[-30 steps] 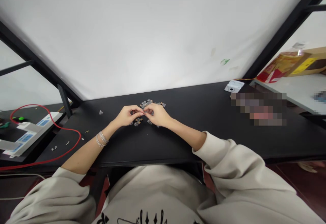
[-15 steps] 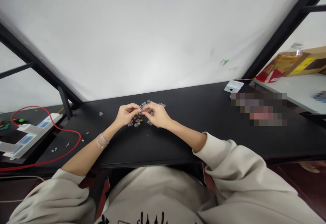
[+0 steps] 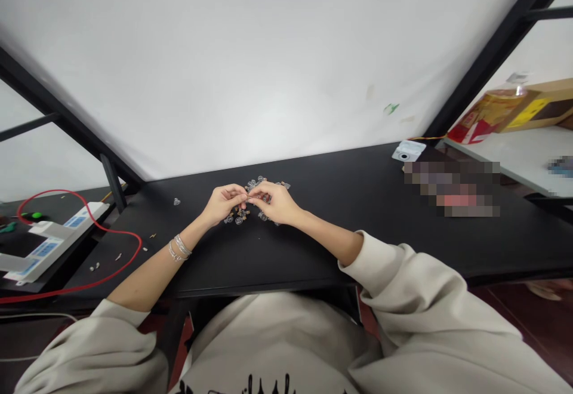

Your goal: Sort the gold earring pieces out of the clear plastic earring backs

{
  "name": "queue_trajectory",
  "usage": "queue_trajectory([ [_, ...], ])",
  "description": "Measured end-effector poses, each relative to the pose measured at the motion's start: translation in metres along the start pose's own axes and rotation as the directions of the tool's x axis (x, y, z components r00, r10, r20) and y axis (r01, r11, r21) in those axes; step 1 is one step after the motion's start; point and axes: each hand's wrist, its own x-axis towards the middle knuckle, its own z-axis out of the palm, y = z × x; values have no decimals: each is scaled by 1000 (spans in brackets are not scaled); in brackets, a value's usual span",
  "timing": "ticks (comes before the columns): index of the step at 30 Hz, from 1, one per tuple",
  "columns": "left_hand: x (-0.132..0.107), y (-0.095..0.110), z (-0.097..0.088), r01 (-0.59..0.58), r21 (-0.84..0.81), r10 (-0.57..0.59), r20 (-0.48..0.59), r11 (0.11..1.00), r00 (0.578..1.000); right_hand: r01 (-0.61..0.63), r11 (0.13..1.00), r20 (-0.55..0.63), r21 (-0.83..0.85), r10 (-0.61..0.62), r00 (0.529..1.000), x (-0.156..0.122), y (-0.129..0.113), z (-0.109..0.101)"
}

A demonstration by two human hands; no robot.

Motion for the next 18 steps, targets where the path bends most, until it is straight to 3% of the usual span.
queue_trajectory([
  [9,-3,7,3,15,-157,20,220,987,975,58,996,-122,-61,-65,990,-5,-7,2],
  [18,-7,9,10,137,-324,-36,300,936,953,6,999,-131,-44,-11,991,-7,-9,6],
])
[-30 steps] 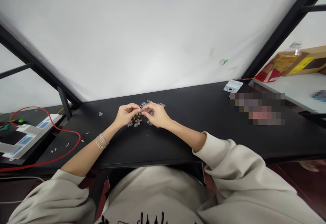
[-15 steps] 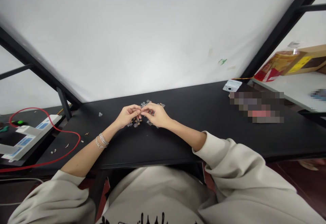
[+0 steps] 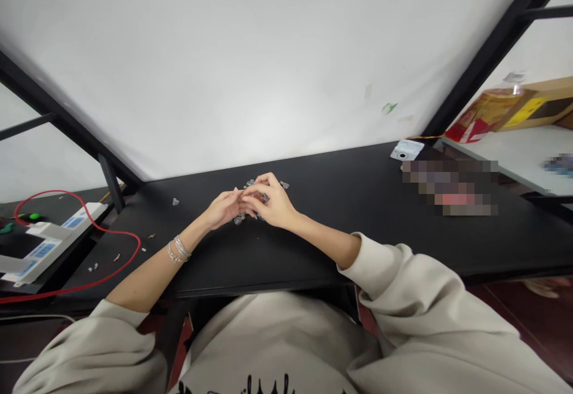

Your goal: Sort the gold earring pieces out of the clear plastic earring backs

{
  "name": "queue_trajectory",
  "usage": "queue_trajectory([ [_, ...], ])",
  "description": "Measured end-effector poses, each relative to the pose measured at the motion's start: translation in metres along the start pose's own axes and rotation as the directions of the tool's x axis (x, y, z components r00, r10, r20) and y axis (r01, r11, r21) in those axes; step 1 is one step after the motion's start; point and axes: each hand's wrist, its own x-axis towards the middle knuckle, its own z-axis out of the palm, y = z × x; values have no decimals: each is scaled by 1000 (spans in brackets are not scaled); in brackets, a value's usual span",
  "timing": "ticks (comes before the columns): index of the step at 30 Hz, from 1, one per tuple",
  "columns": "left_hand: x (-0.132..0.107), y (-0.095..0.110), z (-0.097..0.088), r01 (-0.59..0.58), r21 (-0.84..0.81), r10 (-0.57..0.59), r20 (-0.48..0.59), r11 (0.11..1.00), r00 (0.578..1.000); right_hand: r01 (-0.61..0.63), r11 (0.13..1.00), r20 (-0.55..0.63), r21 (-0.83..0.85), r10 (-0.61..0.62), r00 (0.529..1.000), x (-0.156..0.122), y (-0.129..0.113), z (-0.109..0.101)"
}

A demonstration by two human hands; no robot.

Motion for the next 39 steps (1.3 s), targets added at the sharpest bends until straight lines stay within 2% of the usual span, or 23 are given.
queue_trajectory([
  [15,-3,-9,-11,-68,108,65,32,992,997,118,992,32,-41,-117,993,-1,-5,1],
  [22,-4,-4,-13,-51,205,36,76,977,996,155,985,63,-78,-150,987,-3,-8,1],
  [25,-3,-1,-14,-52,293,32,74,955,997,166,983,57,-79,-162,985,-2,-5,2],
  [27,-2,2,-17,-50,419,38,38,907,999,159,985,44,-71,-156,987,0,-2,2],
  [29,-1,4,-23,-48,573,91,-46,818,995,124,989,36,-76,-122,992,3,3,0],
  [31,-2,8,-32,-31,735,186,-130,677,974,57,992,41,-109,-53,998,8,8,-4],
  [33,-4,12,-40,-3,857,228,-134,515,964,-28,984,64,-175,40,997,12,14,-9],
  [35,-7,15,-47,5,917,155,-72,399,985,-115,956,94,-271,145,985,16,20,-13],
  [36,-8,16,-49,1,926,96,-41,378,995,-154,934,108,-323,198,974,17,22,-14],
  [39,-9,15,-51,10,920,-16,-4,392,1000,-247,856,127,-454,337,933,18,26,-15],
])
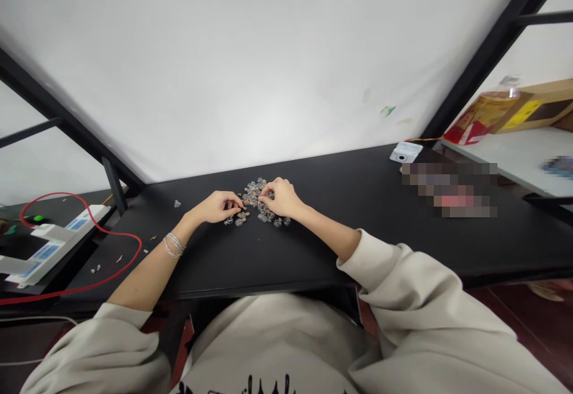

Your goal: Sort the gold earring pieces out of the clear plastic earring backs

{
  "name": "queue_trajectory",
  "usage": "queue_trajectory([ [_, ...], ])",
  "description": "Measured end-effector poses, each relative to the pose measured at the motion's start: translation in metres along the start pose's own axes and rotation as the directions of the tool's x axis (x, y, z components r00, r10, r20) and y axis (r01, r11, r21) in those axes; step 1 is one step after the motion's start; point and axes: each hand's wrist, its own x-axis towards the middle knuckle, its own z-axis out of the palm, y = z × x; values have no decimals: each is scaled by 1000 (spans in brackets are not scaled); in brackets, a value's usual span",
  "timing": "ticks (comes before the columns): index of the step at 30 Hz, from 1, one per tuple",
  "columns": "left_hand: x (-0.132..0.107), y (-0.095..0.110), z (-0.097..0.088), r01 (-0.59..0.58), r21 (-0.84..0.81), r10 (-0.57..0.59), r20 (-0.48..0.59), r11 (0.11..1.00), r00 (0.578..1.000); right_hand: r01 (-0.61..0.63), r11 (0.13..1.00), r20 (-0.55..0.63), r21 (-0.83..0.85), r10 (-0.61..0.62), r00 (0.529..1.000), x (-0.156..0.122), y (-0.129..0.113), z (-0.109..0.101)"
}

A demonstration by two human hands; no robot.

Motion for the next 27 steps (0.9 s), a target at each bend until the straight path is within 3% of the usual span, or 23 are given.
queue_trajectory([
  [3,2,1,6,30,-18,-30,-13,999,999,-56,997,33,-57,58,998,0,0,1],
  [9,4,-2,14,6,-14,-6,-34,1000,999,-50,995,37,-87,53,998,0,-2,-9],
  [13,5,-1,16,-32,15,33,-59,999,998,83,997,154,5,-83,985,-3,-4,-23],
  [16,6,3,17,-89,51,94,-112,995,989,190,979,323,76,-204,924,-6,-7,-30],
  [18,6,7,17,-108,61,117,-165,992,979,218,975,391,48,-219,894,-7,-9,-31],
  [22,6,12,19,-120,22,121,-245,993,962,262,965,437,-31,-222,871,-8,-12,-26],
  [27,7,15,21,-196,46,200,-328,979,923,301,954,432,-15,-265,862,-8,-11,-18],
])
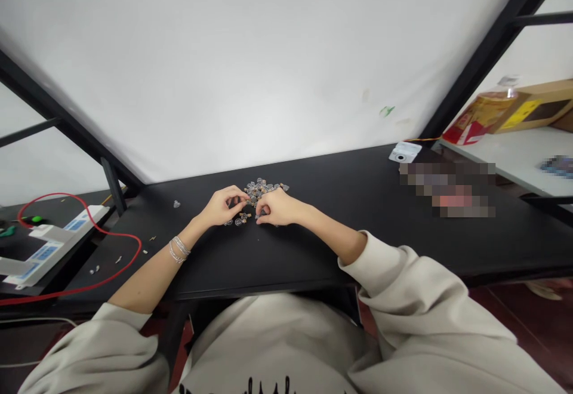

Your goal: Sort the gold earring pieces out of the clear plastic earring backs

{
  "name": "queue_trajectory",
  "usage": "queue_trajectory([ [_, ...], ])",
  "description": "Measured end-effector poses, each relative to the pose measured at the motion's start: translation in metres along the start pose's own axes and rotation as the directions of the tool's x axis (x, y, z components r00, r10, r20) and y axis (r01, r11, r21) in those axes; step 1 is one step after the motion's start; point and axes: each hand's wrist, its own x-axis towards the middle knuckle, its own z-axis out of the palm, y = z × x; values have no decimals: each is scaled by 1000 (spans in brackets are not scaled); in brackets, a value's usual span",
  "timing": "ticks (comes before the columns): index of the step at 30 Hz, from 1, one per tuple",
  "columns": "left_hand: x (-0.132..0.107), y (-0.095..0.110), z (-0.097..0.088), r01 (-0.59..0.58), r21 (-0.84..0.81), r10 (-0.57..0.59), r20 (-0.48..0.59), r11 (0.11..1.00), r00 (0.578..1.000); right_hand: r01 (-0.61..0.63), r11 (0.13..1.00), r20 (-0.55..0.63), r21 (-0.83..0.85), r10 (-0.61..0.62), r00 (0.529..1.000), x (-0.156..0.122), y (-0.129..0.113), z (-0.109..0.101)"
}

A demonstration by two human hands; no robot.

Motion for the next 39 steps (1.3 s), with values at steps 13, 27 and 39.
queue_trajectory([
  [13,1,7,3,162,-198,-174,-43,967,984,63,974,-295,218,4,955,1,-1,10],
  [27,2,4,11,157,-376,-186,-43,913,982,-2,964,-419,267,118,900,2,-6,13],
  [39,2,7,10,204,-359,-248,-79,911,966,80,952,-476,296,75,876,3,-2,17],
])
